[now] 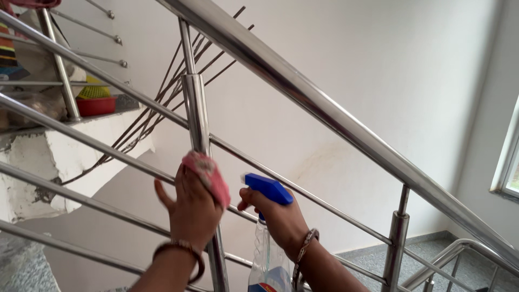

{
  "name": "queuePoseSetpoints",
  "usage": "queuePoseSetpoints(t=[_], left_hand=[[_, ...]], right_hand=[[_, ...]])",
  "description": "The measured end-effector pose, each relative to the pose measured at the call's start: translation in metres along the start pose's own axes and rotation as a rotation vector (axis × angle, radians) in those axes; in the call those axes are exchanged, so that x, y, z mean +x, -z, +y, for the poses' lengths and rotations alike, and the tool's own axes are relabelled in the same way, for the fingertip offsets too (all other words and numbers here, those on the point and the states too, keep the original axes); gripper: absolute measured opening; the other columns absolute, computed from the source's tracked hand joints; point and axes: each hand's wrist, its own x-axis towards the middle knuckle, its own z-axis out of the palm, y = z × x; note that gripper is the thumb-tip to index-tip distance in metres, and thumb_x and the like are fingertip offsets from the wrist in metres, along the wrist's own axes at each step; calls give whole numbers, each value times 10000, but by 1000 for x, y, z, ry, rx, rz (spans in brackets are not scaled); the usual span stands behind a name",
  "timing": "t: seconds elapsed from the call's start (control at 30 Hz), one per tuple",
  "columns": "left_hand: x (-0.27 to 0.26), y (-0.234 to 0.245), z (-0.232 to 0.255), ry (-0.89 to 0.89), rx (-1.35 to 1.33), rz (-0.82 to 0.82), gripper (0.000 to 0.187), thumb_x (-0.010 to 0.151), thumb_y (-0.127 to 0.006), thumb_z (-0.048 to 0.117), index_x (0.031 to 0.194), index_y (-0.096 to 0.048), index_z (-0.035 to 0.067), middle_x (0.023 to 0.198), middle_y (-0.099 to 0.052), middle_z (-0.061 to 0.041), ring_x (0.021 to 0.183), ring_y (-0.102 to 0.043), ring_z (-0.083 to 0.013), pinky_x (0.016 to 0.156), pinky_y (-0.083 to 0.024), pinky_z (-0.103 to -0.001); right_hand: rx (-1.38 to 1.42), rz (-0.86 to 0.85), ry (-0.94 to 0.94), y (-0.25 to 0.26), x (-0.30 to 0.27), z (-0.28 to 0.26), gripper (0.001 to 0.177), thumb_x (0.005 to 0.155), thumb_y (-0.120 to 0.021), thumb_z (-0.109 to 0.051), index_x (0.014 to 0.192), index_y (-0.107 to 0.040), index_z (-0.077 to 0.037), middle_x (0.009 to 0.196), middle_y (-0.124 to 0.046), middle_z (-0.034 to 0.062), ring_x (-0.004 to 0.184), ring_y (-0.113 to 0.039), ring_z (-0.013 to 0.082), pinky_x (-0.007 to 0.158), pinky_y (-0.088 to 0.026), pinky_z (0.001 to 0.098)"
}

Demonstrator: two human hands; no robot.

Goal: The person cleans a stainless steel stair handrail by spraying liquid from a spray bottle onto the metal bars and wiping them with a pink cloth.

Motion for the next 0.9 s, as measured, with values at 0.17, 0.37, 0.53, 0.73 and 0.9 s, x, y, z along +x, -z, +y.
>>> queuePoseSetpoints(t=[0.17, 0.37, 0.53, 0.73, 0.9], left_hand=[[-8, 1, -4, 0, 119, -80, 939, 863, -602, 487, 1488, -232, -108, 1565, -354, -206, 1543, -170, -264, 1160, 53, -675], [22, 37, -15, 259, -453, -238, 495, 965, -450, 477, 1398, -547, 255, 1121, -770, -20, 1238, -661, -140, 1355, 102, -494], [67, 71, 4, 515, -976, -259, 514, 894, -556, 352, 1377, -544, 175, 948, -721, -25, 945, -724, -217, 980, -552, -505], [62, 61, 41, 666, -1069, -201, 614, 872, -687, 176, 1413, -417, 70, 1049, -716, -173, 843, -739, -429, 757, -583, -536], [30, -11, 25, 116, -433, 349, 732, 820, -794, 259, 1355, -411, -64, 1298, -537, -256, 1210, -527, -413, 1021, -451, -557]], right_hand=[[22, 14, 51, -5, 3, 0, 307, 810, -734, -354, 852, -724, -50, 729, -716, 54, 754, -684, 179, 766, -524, 323], [-20, 48, 74, -15, 13, -24, 248, 816, -721, -342, 842, -763, -99, 737, -760, 10, 732, -655, 72, 744, -486, 278], [18, -28, 92, -25, 15, -21, 321, 862, -707, -332, 773, -690, -24, 674, -680, 52, 631, -643, 138, 664, -507, 312], [-55, -28, 43, -10, 12, 12, 337, 861, -720, -329, 760, -720, -8, 632, -692, 85, 614, -625, 130, 658, -484, 309], [4, 44, 60, 11, 12, 43, 317, 839, -732, -314, 783, -727, -2, 644, -712, 64, 623, -643, 132, 658, -500, 303]])
